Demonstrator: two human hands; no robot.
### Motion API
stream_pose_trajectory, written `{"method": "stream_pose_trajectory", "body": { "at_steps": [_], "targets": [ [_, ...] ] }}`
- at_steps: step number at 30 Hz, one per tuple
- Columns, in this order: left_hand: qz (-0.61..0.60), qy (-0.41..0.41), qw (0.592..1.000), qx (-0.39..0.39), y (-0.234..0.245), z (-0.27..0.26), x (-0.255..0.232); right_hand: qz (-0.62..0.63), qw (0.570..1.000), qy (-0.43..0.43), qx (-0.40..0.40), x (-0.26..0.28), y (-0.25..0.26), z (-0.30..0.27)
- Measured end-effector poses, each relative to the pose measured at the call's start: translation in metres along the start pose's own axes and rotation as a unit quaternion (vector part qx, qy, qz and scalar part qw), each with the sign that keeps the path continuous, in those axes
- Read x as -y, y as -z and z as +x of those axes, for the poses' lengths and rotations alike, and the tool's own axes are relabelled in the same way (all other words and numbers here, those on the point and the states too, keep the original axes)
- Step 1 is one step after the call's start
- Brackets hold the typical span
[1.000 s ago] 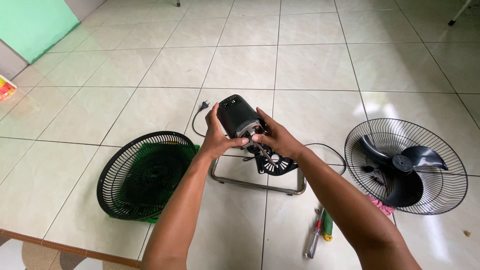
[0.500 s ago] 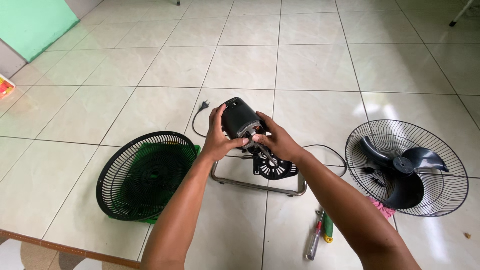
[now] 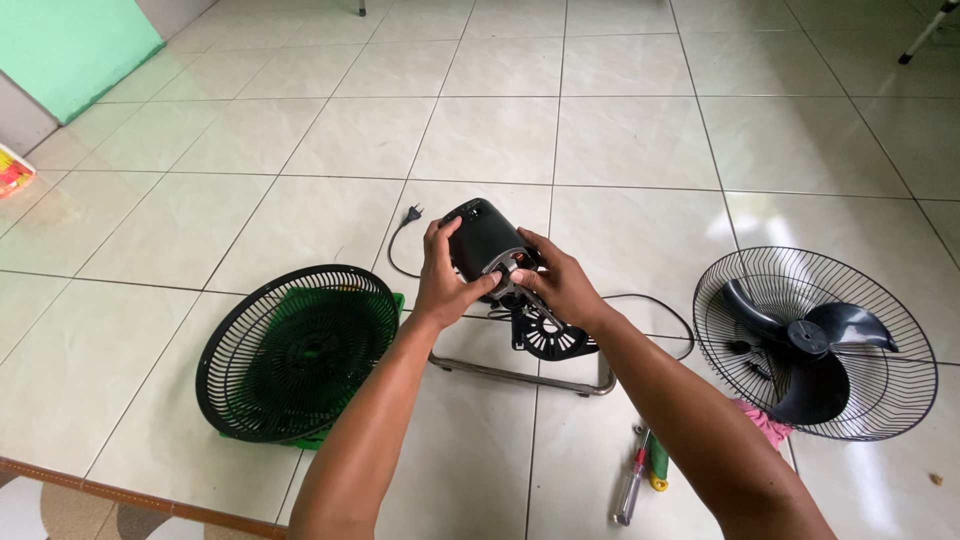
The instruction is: The person assembles a disassembled electric fan motor by hand, aligning and fitting the motor housing halves together. The person repeatedly adjusts the motor casing and internal components to ensure proper alignment.
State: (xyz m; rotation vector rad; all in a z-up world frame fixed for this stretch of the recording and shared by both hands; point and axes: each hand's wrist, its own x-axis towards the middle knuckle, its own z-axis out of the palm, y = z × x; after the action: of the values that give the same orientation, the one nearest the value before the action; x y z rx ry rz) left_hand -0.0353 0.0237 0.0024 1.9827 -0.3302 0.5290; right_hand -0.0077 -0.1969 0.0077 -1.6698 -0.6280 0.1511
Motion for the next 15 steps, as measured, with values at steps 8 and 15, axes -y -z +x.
{"method": "stream_pose_trajectory", "body": {
  "at_steps": [8,15],
  "targets": [
    [0.108,-0.062,0.991,-0.043,-0.008,-0.010,-0.013,-0.035,0.999,-0.015,-0.017,0.001,0.001,-0.004],
    [0.177,-0.085,0.979,-0.060,-0.018,-0.014,-0.021,-0.001,0.999,-0.034,-0.032,-0.004,0.004,-0.001]
  ]
}}
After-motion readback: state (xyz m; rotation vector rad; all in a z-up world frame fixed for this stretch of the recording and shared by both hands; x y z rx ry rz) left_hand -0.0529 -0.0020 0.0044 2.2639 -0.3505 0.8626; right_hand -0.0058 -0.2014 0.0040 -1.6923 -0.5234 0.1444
